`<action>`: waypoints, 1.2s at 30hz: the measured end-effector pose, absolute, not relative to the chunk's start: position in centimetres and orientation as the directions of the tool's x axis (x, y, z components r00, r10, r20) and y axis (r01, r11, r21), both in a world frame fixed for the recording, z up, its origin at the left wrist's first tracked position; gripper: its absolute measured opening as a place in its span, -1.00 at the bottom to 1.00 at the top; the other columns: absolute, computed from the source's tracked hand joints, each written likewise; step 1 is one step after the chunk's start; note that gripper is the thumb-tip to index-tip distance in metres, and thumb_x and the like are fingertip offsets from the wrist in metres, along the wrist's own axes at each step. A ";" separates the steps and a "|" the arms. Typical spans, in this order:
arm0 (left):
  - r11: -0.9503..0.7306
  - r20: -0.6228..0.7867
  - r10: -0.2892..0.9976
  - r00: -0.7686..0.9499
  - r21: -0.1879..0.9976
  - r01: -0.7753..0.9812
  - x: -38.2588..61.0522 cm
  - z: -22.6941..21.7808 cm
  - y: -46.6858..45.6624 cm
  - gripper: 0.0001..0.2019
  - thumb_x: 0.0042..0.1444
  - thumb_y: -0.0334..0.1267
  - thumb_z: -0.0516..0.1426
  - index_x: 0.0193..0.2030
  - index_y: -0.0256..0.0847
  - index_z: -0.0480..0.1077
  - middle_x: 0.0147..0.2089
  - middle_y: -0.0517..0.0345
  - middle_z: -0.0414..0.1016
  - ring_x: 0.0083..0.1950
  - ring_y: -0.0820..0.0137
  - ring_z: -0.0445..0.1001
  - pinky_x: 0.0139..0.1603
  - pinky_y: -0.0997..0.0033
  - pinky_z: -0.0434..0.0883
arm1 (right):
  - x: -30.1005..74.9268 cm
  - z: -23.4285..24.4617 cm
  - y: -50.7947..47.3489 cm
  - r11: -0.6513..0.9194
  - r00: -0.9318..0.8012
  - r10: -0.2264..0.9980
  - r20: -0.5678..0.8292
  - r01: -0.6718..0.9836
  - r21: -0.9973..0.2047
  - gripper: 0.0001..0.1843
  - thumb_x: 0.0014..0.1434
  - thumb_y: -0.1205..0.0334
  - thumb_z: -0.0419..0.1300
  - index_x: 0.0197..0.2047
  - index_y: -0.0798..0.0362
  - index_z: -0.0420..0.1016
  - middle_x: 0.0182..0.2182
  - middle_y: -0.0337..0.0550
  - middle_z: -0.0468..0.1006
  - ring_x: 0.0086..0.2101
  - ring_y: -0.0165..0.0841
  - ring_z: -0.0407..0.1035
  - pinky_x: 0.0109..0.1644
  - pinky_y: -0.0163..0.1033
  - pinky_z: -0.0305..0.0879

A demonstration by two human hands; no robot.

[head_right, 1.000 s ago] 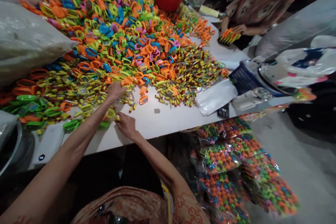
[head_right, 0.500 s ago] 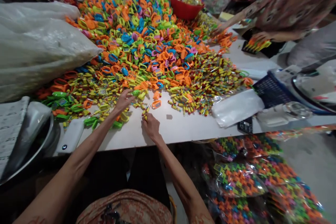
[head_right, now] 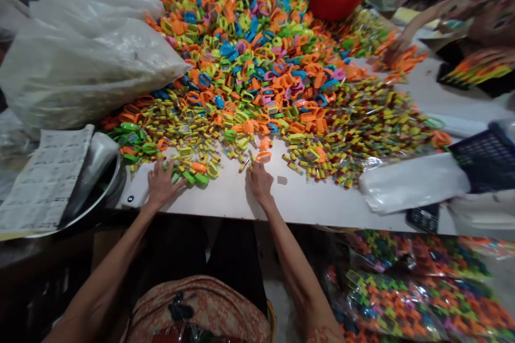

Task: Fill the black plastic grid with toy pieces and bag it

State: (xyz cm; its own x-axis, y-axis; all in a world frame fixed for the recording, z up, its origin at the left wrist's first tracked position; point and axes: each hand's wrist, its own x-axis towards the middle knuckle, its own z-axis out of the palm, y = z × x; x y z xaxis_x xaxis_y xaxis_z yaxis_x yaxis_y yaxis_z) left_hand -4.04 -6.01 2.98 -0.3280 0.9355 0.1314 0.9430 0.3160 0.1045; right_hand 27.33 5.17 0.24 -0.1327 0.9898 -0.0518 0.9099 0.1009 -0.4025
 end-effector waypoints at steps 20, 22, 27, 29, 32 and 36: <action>0.259 0.262 0.901 -0.346 0.316 0.913 -0.8 3.9 1.9 -0.42 0.41 -0.08 0.05 0.52 -0.11 0.17 0.62 -0.19 0.01 0.62 -0.03 -0.02 0.55 -0.25 -0.04 | 28.2 -1.1 2.1 0.115 -0.012 0.989 0.146 0.677 -0.727 -0.36 0.37 -0.18 -0.05 0.14 0.12 0.56 0.06 0.20 0.63 0.01 -0.07 0.52 0.07 -0.03 0.40; 0.419 0.222 0.843 -0.490 0.302 0.857 -4.7 5.2 1.3 -0.40 0.35 -0.20 0.10 0.50 -0.19 0.18 0.61 -0.23 0.02 0.60 -0.06 0.01 0.55 -0.23 -0.03 | 28.4 -1.2 1.4 0.093 0.003 0.993 0.122 0.624 -0.776 -0.31 0.33 -0.25 -0.02 0.12 0.15 0.57 -0.01 0.18 0.66 -0.05 -0.06 0.54 0.04 -0.01 0.43; 0.581 0.162 0.712 -0.683 0.410 0.703 -11.0 7.3 0.2 -0.61 0.19 -0.42 0.09 0.15 -0.41 0.45 0.27 -0.42 0.45 0.39 -0.13 0.34 0.41 -0.08 0.26 | 23.4 -1.9 -1.6 0.253 -0.224 0.961 0.161 0.485 -0.837 -0.48 0.34 -0.17 0.07 0.05 0.03 0.62 -0.09 0.03 0.71 -0.15 -0.14 0.58 -0.07 -0.10 0.48; 0.583 0.183 0.671 -0.718 0.468 0.664 -11.8 7.6 0.2 -0.75 0.12 -0.46 0.09 -0.09 -0.35 0.51 0.06 -0.40 0.55 0.25 -0.14 0.46 0.28 -0.06 0.38 | 20.4 -2.2 -1.9 0.360 -0.379 0.908 0.180 0.482 -0.799 -0.58 0.37 -0.04 0.05 0.03 -0.01 0.62 -0.11 0.00 0.72 -0.14 -0.14 0.59 -0.10 -0.11 0.48; 0.538 0.212 0.617 -0.758 0.589 0.603 -12.3 7.8 0.3 -0.87 0.01 -0.46 0.11 -0.32 -0.21 0.44 -0.11 -0.25 0.57 0.16 -0.09 0.50 0.21 -0.02 0.42 | 17.3 -2.0 -0.6 0.425 -0.487 0.864 0.132 0.563 -0.709 -0.64 0.37 0.13 0.02 -0.04 0.01 0.63 -0.12 0.04 0.70 -0.16 -0.15 0.58 -0.16 -0.16 0.44; 0.377 0.210 0.585 -0.783 0.785 0.491 -11.8 8.1 0.1 -0.91 -0.07 -0.37 0.13 -0.38 -0.13 0.32 -0.17 -0.01 0.52 0.05 0.11 0.52 0.12 0.18 0.46 | 16.7 -1.3 2.4 0.342 -0.386 0.915 0.119 0.584 -0.736 -0.70 0.30 0.15 0.08 -0.07 0.04 0.60 -0.16 0.04 0.67 -0.19 -0.18 0.56 -0.17 -0.18 0.41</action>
State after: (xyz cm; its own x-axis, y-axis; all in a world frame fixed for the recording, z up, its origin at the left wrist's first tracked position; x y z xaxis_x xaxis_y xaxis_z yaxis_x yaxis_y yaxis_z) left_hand -11.81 0.09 8.07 -0.7834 0.5851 0.2095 0.4914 0.3769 0.7852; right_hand 16.74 2.44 -1.29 -0.3862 0.9147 0.1189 0.5838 0.3421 -0.7363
